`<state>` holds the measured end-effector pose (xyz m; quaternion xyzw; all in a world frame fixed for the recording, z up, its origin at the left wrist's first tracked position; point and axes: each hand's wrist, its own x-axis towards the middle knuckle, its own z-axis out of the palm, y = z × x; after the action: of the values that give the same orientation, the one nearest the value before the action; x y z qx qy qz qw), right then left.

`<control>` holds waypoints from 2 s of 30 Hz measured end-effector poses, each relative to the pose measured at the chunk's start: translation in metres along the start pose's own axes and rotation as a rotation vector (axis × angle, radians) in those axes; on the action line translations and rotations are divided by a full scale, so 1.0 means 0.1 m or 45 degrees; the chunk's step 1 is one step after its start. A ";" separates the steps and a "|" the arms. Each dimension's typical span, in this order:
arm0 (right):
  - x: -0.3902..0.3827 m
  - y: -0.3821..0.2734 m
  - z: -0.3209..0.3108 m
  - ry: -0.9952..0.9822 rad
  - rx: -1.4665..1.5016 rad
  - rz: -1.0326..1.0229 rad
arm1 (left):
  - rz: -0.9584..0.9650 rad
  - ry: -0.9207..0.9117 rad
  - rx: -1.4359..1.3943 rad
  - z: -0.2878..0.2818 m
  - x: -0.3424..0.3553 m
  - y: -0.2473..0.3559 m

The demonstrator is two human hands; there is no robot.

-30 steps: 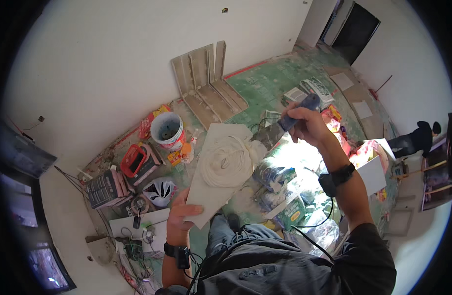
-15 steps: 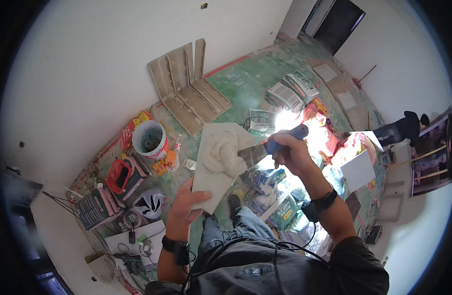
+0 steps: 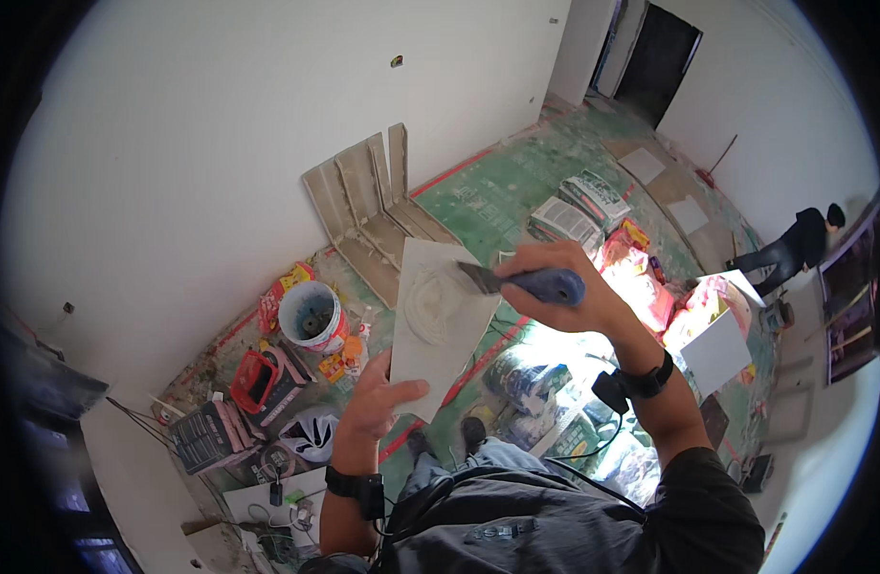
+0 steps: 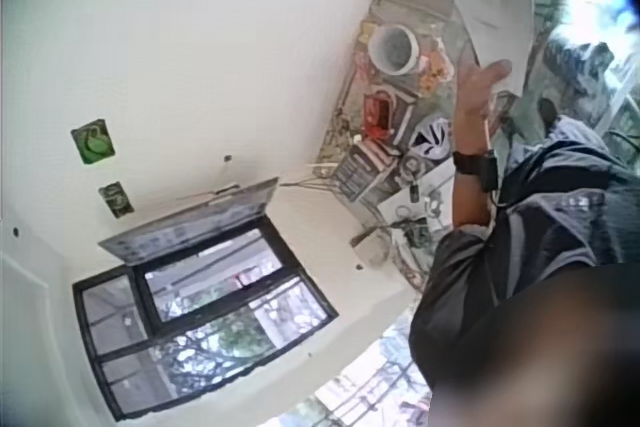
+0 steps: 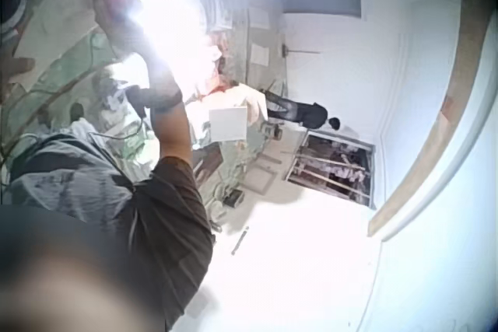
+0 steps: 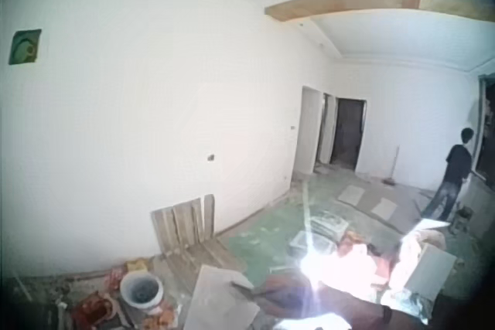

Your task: Apply mortar to the back of a ceramic tile using a putty knife or trowel.

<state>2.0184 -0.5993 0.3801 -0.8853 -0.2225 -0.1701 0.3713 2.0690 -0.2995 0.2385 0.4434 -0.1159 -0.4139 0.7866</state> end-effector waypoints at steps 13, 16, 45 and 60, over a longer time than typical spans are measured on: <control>0.07 0.01 0.15 0.012 0.372 0.316 | 0.036 -0.002 0.225 -0.02 -0.07 0.05; 0.18 -0.04 0.35 0.054 0.463 0.427 | 0.074 -0.013 0.180 -0.01 -0.04 0.06; -0.20 0.41 0.35 0.842 1.082 0.772 | 0.232 0.058 0.122 -0.33 -0.21 0.37; 0.31 1.12 -0.17 0.176 1.234 0.634 | 0.038 -0.209 0.365 -0.21 -0.33 0.69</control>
<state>2.1009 -0.6731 0.3407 -0.6254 -0.0342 -0.0130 0.7794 2.0981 -0.2436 0.2872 0.5139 -0.2441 -0.4164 0.7092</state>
